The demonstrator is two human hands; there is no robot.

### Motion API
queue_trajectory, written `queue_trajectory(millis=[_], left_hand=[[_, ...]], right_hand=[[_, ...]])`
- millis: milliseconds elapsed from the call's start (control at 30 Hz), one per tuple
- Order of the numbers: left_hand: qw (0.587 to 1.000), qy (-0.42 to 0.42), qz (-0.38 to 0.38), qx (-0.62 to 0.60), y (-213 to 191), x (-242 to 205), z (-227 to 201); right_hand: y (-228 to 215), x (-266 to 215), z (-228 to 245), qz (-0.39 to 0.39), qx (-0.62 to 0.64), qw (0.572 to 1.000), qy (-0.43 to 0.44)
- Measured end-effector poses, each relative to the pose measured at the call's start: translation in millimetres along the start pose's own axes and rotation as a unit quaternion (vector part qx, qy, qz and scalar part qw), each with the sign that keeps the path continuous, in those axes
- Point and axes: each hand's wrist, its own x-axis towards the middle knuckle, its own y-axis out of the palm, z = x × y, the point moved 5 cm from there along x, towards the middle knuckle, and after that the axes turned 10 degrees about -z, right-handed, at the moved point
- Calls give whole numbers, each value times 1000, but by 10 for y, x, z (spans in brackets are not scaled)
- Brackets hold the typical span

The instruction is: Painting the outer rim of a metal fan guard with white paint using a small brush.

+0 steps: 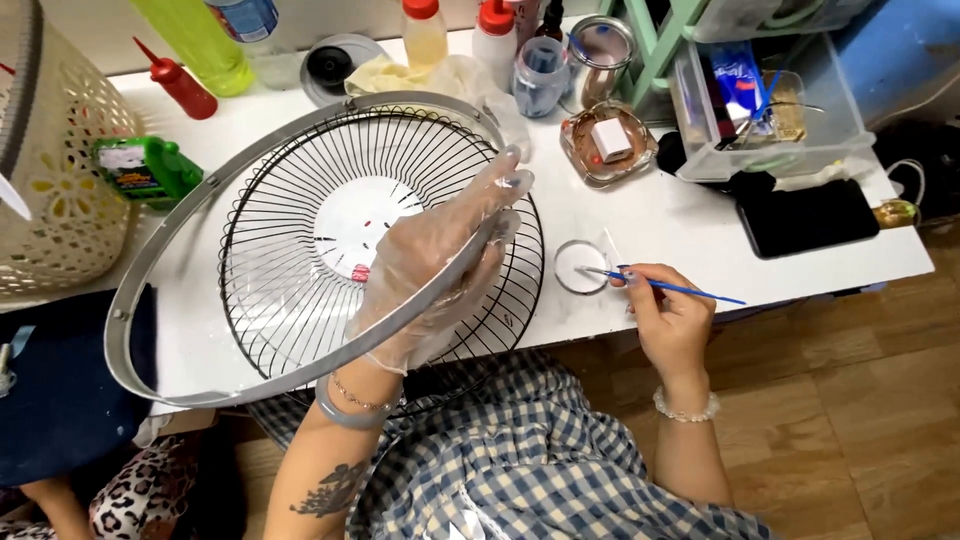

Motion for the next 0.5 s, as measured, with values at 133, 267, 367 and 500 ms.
queue_trajectory(millis=[133,267,367,500], left_hand=[[999,6,21,24,-27,13,-19],[999,21,19,41,-49,27,-42],[998,-34,41,-42,-136,88,-80],[993,-70,33,-91,-130,1,-24]], right_hand=[[-1,-7,21,9,-22,999,-44],[9,11,131,17,-35,994,-99],[-26,-50,-18,19,-16,997,-75],[-129,-200,-439,41,-51,993,-102]])
